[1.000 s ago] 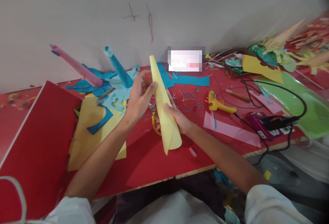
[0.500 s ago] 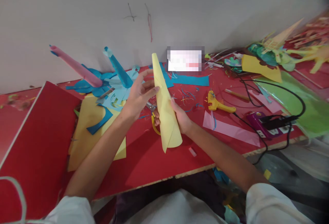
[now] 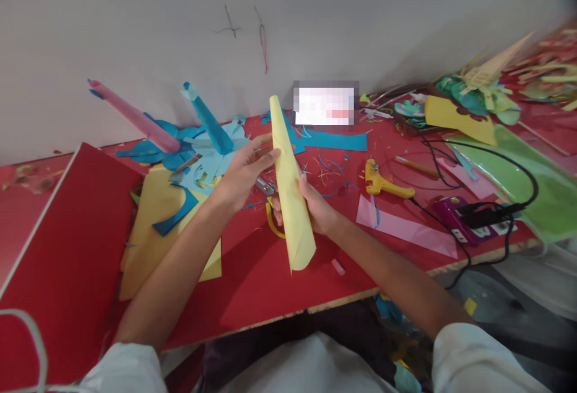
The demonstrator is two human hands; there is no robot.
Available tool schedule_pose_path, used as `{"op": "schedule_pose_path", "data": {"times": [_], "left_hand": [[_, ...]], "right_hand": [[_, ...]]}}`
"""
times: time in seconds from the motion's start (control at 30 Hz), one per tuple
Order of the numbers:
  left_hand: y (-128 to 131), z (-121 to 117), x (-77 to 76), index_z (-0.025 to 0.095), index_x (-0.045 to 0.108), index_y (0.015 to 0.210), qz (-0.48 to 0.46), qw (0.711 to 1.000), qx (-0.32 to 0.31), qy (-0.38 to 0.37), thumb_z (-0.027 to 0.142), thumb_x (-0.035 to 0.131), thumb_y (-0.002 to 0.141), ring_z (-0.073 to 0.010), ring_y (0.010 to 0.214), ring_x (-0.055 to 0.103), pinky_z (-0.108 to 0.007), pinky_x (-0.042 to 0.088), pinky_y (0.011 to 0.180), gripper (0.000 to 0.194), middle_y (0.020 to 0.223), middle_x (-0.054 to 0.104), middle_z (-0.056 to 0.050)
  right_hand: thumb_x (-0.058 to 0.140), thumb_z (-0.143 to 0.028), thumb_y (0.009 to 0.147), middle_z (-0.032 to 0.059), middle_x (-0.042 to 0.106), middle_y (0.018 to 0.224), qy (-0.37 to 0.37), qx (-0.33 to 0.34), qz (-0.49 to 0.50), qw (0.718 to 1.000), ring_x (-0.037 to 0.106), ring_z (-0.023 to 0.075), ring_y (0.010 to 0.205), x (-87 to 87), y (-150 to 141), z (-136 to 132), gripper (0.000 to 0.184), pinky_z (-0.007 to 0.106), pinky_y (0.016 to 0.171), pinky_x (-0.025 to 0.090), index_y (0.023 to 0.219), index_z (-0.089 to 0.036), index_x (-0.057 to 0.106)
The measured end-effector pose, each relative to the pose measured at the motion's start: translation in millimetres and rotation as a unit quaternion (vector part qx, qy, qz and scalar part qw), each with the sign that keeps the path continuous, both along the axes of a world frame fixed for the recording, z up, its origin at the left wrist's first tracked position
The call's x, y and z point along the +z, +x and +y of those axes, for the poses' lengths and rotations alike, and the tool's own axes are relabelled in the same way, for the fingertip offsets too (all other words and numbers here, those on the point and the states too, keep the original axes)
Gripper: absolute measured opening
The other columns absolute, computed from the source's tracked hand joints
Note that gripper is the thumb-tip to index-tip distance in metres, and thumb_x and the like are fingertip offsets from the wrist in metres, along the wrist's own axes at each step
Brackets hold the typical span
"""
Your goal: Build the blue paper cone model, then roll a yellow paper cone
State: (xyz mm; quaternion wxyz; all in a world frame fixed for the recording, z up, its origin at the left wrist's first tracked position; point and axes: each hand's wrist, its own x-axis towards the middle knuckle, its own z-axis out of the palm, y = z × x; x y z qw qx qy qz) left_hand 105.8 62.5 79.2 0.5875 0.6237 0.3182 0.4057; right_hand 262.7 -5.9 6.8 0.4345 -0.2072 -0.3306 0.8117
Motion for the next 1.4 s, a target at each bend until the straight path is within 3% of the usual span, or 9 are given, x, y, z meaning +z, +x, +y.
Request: {"op": "schedule_pose_path", "data": {"times": [0.17,0.3,0.43,0.6,1.0,1.27,1.4], "left_hand": [[-1.4,-0.2,-2.4,0.026,0.067,0.124,-0.005,0.999,-0.012,-0.033,0.048,0.074,0.092,-0.0158,0.067,0.065,-0.032,0.055,0.060,0.039,0.099,0.076,-0.007],[-0.9,0.8,-5.0,0.027,0.065,0.124,-0.018,0.999,-0.012,-0.033,0.052,0.072,0.093,-0.0168,0.069,0.066,-0.030,0.049,0.053,0.041,0.106,0.076,-0.009],[-0.8,1.7,-2.7,0.024,0.068,0.122,-0.025,0.999,-0.006,-0.029,0.048,0.072,0.092,-0.0209,0.088,0.071,-0.032,0.057,0.067,0.038,0.119,0.075,-0.010],[-1.9,1.5,-1.0,0.022,0.069,0.123,0.002,0.998,0.051,0.048,0.046,0.075,0.090,-0.0235,0.108,0.072,-0.037,0.059,0.095,0.042,0.118,0.076,-0.008],[-3.0,3.4,-3.6,0.021,0.066,0.118,0.006,0.991,0.087,0.100,0.043,0.070,0.095,-0.0200,0.103,0.072,-0.033,0.060,0.091,0.032,0.115,0.075,-0.008],[-1.1,2.6,-5.9,0.022,0.062,0.119,0.014,0.989,0.087,0.115,0.038,0.076,0.089,-0.0193,0.105,0.070,-0.033,0.058,0.094,0.037,0.117,0.072,-0.007],[-1.3,4.2,-4.0,0.022,0.064,0.109,0.015,0.984,0.135,0.115,0.036,0.069,0.094,-0.0172,0.102,0.068,-0.030,0.058,0.089,0.021,0.112,0.070,-0.006]], "right_hand": [[0.054,-0.091,0.080,0.0027,0.069,0.083,0.019,0.036,0.035,0.999,0.067,0.0180,0.072,6.0,1.7,-2.4,0.074,0.030,0.062,0.058,0.106,-0.023,0.061],[0.053,-0.089,0.084,0.0028,0.069,0.086,0.021,0.043,0.044,0.998,0.067,0.0185,0.073,7.3,2.3,-3.5,0.072,0.032,0.064,0.059,0.113,-0.023,0.061],[0.062,-0.088,0.079,-0.0002,0.065,0.079,0.003,0.017,0.034,0.999,0.065,0.0157,0.064,4.4,1.5,-1.9,0.072,0.028,0.059,0.057,0.109,-0.022,0.063],[0.072,-0.085,0.072,0.0001,0.066,0.078,-0.030,-0.027,0.012,0.999,0.065,0.0153,0.062,0.0,-0.8,-0.3,0.072,0.029,0.059,0.060,0.102,-0.021,0.061],[0.073,-0.086,0.071,0.0013,0.068,0.077,-0.046,-0.039,-0.004,0.998,0.066,0.0151,0.061,0.3,-1.0,-1.0,0.074,0.029,0.057,0.060,0.102,-0.020,0.065],[0.072,-0.086,0.071,0.0010,0.067,0.075,-0.040,-0.037,-0.006,0.998,0.065,0.0150,0.060,1.6,-0.5,-1.1,0.071,0.028,0.057,0.060,0.097,-0.020,0.065],[0.071,-0.087,0.071,0.0013,0.068,0.077,-0.042,-0.021,0.005,0.999,0.066,0.0153,0.061,2.9,0.9,-1.7,0.073,0.029,0.059,0.060,0.100,-0.019,0.066]]}}
